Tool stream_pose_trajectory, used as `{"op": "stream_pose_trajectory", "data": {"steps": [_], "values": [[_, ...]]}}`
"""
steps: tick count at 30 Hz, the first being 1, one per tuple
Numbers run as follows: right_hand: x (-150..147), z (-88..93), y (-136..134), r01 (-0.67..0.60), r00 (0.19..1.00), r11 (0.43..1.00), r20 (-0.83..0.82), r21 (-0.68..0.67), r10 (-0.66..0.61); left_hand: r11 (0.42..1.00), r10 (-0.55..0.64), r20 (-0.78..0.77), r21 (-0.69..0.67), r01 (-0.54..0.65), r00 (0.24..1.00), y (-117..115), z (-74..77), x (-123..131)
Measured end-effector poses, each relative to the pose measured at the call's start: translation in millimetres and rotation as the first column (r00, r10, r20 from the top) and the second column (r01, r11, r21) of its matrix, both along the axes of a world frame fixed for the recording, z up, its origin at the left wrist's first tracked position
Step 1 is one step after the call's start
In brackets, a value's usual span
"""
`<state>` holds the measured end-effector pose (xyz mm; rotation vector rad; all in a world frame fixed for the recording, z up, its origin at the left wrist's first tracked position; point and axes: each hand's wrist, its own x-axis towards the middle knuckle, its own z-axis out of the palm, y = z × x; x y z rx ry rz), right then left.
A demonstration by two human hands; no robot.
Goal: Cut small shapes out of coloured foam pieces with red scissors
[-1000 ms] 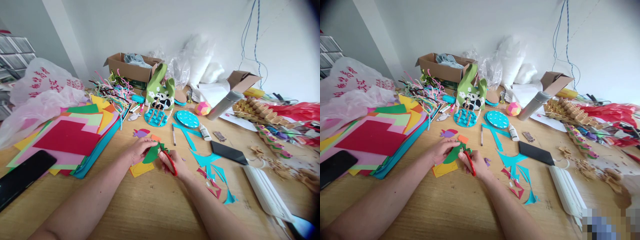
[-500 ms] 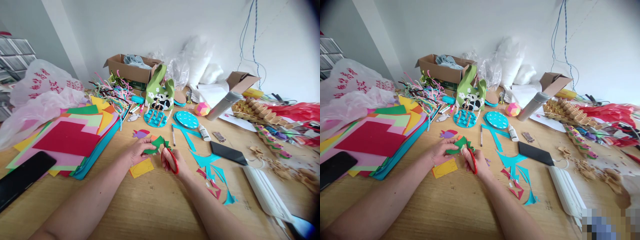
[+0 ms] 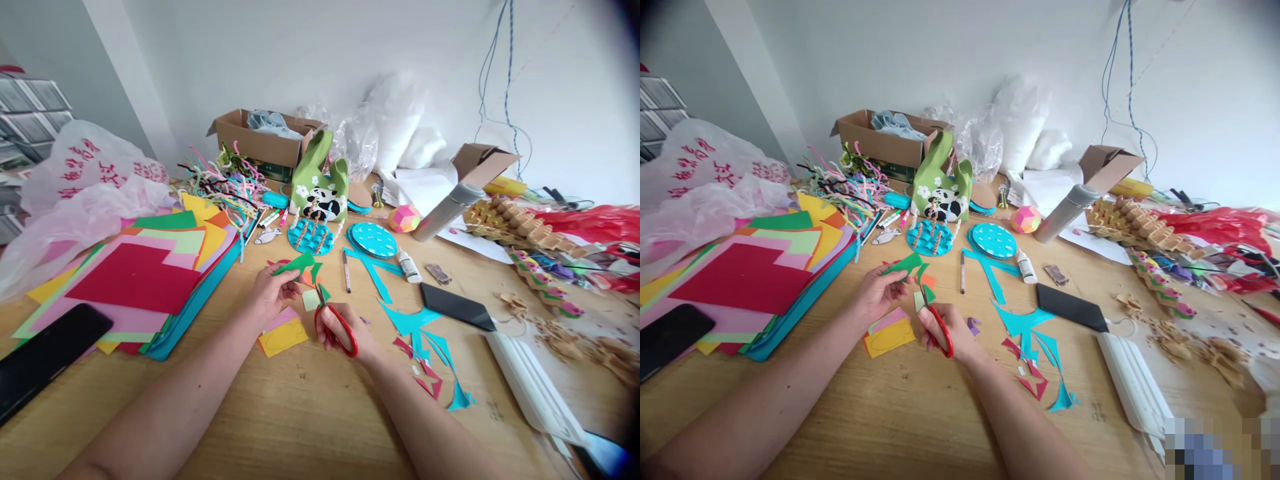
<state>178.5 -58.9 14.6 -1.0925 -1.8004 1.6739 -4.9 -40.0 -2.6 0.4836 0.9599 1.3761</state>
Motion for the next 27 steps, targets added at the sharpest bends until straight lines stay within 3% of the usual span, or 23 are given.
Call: {"op": "stream_pose_trajectory", "data": {"steps": [2, 3, 6, 8, 9, 11, 13, 18, 27], "values": [[2, -3.4, -3, 0.065, 0.994, 0.991, -0.096, 0.115, -0.054, 0.999, 0.036, -0.002, 0.006, -0.036, 0.999, 1, 0.1, -1], [3, -5.4, -4, 0.183, 0.974, 0.966, -0.166, 0.184, -0.153, 0.999, 0.044, -0.005, 0.011, -0.044, 0.999, 1, 0.3, 0], [5, -9.0, -4, 0.529, 0.839, 0.781, -0.342, 0.330, -0.424, 0.999, 0.028, -0.019, 0.029, -0.027, 0.999, -1, 1.0, 2], [5, -8.2, -1, 0.653, 0.756, 0.670, -0.361, 0.353, -0.546, 0.999, -0.018, -0.043, 0.036, 0.019, 0.999, -2, 1.8, 5], [4, -7.2, 1, 0.677, 0.735, 0.645, -0.350, 0.353, -0.581, 0.998, -0.051, -0.059, 0.034, 0.054, 0.997, -4, 2.3, 7], [2, -5.3, 5, 0.669, 0.743, 0.669, -0.329, 0.324, -0.583, 0.992, -0.119, -0.088, 0.028, 0.122, 0.989, -6, 3.2, 10], [1, -5.2, 8, 0.628, 0.775, 0.731, -0.300, 0.265, -0.557, 0.985, -0.170, -0.099, 0.027, 0.173, 0.980, -8, 3.5, 12], [3, -11.9, 10, 0.544, 0.830, 0.820, -0.252, 0.176, -0.497, 0.970, -0.234, -0.117, 0.031, 0.239, 0.965, -11, 2.1, 14], [-3, 0.0, 7, 0.591, 0.771, 0.807, -0.297, 0.003, -0.564, 0.973, -0.224, -0.017, 0.054, 0.224, 0.975, -8, 5.8, 14]]}}
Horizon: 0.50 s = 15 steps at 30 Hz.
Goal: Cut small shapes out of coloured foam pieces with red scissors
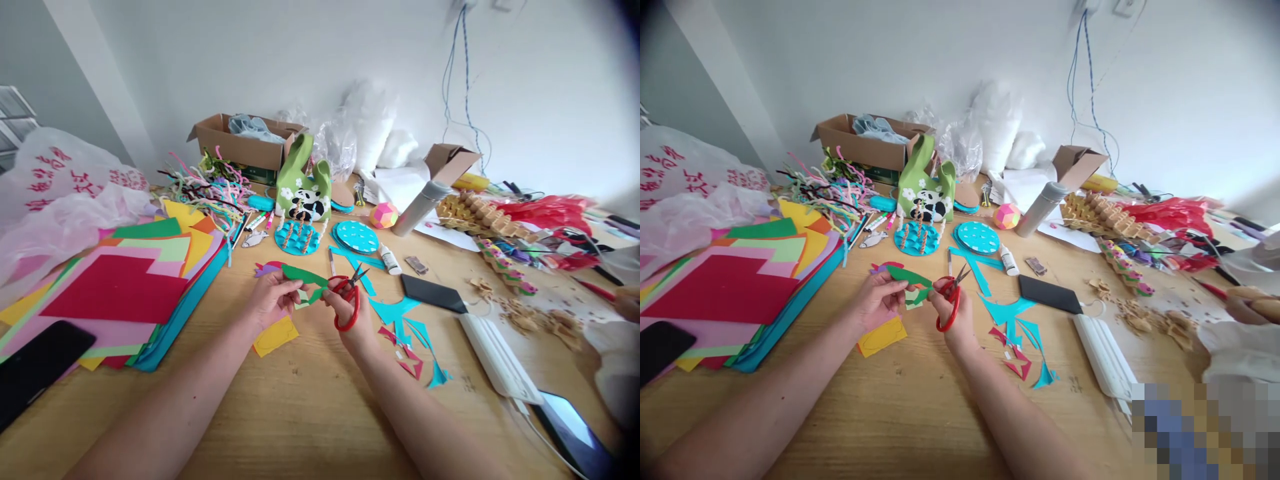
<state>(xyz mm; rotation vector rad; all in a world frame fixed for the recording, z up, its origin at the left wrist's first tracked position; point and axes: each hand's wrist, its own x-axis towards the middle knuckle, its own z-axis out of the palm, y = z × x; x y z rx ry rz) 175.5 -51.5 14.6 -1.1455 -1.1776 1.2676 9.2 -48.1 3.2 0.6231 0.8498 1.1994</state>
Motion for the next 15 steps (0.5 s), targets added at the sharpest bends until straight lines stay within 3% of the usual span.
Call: {"op": "stream_pose_trajectory", "data": {"steps": [4, 7, 15], "values": [[-8, 2.4, -3, -0.014, 0.999, 0.999, -0.050, -0.049, 0.012, 0.998, -0.057, -0.032, 0.025, 0.058, 0.998, -3, -1.3, 6], [-11, 1.9, -5, -0.040, 0.997, 0.996, -0.071, -0.084, 0.034, 0.999, -0.028, -0.045, 0.039, 0.030, 0.999, -6, -2.9, 9], [6, 3.7, -11, -0.126, 0.991, 0.983, 0.016, -0.133, 0.129, 0.999, -0.051, -0.082, -0.001, 0.051, 0.995, -8, -3.0, 13]]}}
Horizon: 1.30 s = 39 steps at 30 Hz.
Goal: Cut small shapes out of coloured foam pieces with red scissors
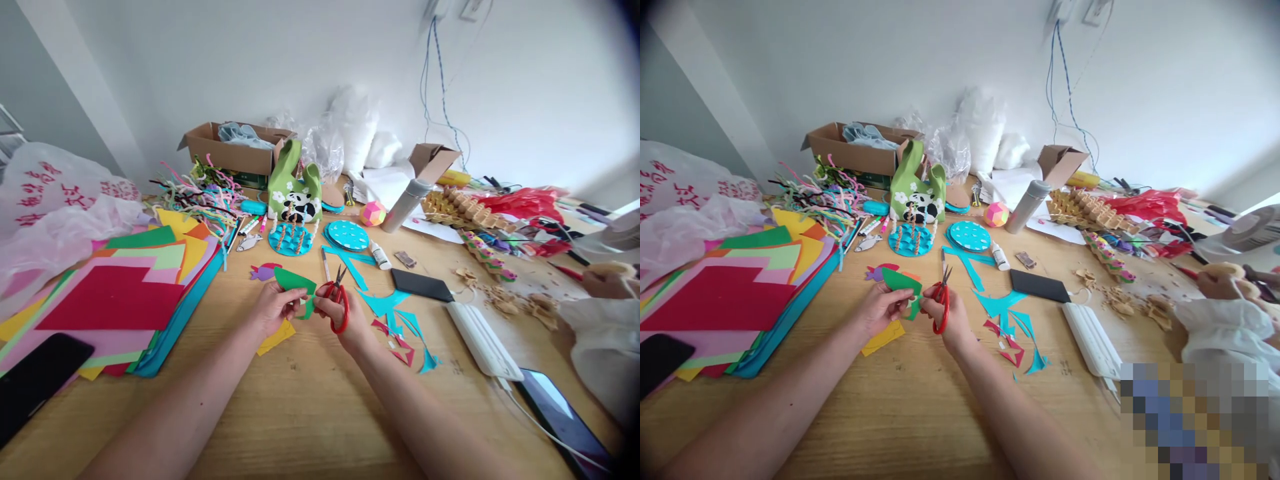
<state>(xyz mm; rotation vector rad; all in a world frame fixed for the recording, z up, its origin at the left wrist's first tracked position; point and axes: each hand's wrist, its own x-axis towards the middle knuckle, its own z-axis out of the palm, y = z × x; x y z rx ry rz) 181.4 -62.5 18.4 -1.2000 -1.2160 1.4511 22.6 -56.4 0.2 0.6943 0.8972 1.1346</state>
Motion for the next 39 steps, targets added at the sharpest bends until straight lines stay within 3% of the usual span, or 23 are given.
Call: {"op": "stream_pose_trajectory", "data": {"steps": [7, 14, 20, 22, 24, 25, 26, 28, 30, 33, 39], "values": [[20, 0.1, -1, -0.025, 0.988, 1.000, 0.152, -0.008, 0.026, 0.998, 0.058, -0.009, -0.021, -0.058, 0.998, 2, -2.4, 2], [59, 20.8, 9, -0.053, 0.931, 0.998, 0.361, -0.017, 0.056, 0.998, 0.061, 0.006, -0.030, -0.061, 0.998, 2, -0.9, 0], [78, 8.9, 19, -0.035, 0.850, 0.999, 0.524, -0.032, 0.047, 0.999, 0.032, 0.001, -0.036, -0.032, 0.999, -1, 1.1, 0], [79, 5.3, 21, 0.055, 0.727, 0.991, 0.675, 0.126, -0.126, 0.999, 0.023, -0.007, -0.028, -0.023, 1.000, -1, 0.7, 1], [75, 6.5, 20, 0.184, 0.604, 0.923, 0.702, 0.337, -0.377, 1.000, 0.014, -0.016, -0.027, -0.014, 1.000, -2, 0.3, 2], [70, 8.6, 18, 0.211, 0.612, 0.904, 0.671, 0.372, -0.419, 1.000, 0.011, -0.020, -0.029, -0.012, 1.000, -2, 0.1, 3], [64, 11.1, 15, 0.205, 0.679, 0.913, 0.621, 0.352, -0.392, 0.999, 0.008, -0.024, -0.033, -0.009, 1.000, -2, -0.1, 4], [48, 15.8, 7, 0.116, 0.861, 0.967, 0.463, 0.227, -0.211, 0.999, 0.006, -0.033, -0.038, -0.008, 0.999, -3, -0.7, 6], [30, 17.3, -3, 0.030, 0.942, 0.990, 0.328, 0.141, -0.075, 1.000, 0.001, -0.045, -0.027, -0.003, 0.999, -5, -1.7, 8], [10, 13.1, -13, 0.021, 0.978, 0.983, 0.200, 0.185, -0.059, 0.999, -0.033, -0.084, -0.009, 0.033, 0.996, -8, -3.2, 12], [9, 0.9, -15, 0.021, 0.979, 0.988, 0.199, 0.150, -0.051, 0.999, -0.039, -0.161, -0.002, 0.039, 0.986, -13, 0.6, 16]]}}
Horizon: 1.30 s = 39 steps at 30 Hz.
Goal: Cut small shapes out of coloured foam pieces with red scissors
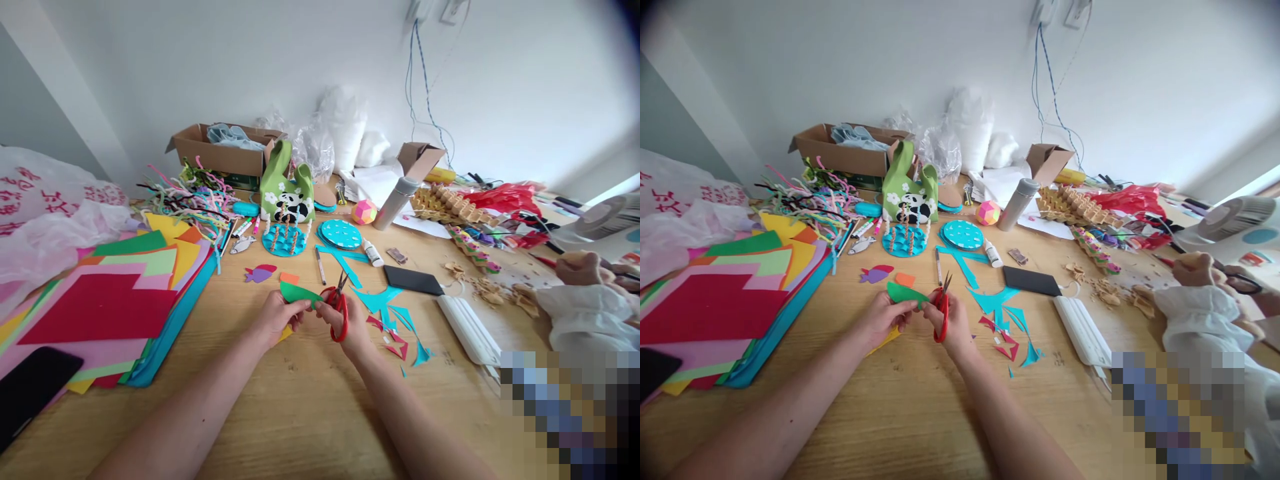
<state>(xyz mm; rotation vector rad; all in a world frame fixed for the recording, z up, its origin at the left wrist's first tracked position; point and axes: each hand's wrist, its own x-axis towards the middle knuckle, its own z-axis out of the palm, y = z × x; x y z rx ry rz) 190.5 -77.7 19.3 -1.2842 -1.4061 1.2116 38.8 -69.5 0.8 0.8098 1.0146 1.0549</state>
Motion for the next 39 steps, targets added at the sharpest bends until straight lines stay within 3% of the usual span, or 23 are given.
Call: {"op": "stream_pose_trajectory", "data": {"steps": [5, 11, 17, 39], "values": [[-2, -8.4, -8, 0.021, 0.992, 0.999, -0.122, -0.036, -0.025, 0.993, 0.115, 0.086, -0.010, -0.115, 0.990, 1, 2.6, 0], [-9, -5.8, -16, -0.173, 0.984, 0.968, 0.013, -0.184, 0.178, 0.956, 0.292, 0.226, -0.081, -0.281, 0.929, 5, 2.8, -1], [-11, -4.3, -16, -0.287, 0.948, 0.911, 0.050, -0.297, 0.315, 0.955, 0.298, 0.264, -0.080, -0.287, 0.917, 5, 1.1, 2], [-5, -20.0, -14, -0.250, 0.953, 0.940, 0.114, -0.231, 0.281, 0.962, 0.271, 0.203, -0.082, -0.259, 0.941, -4, -1.2, 11]]}}
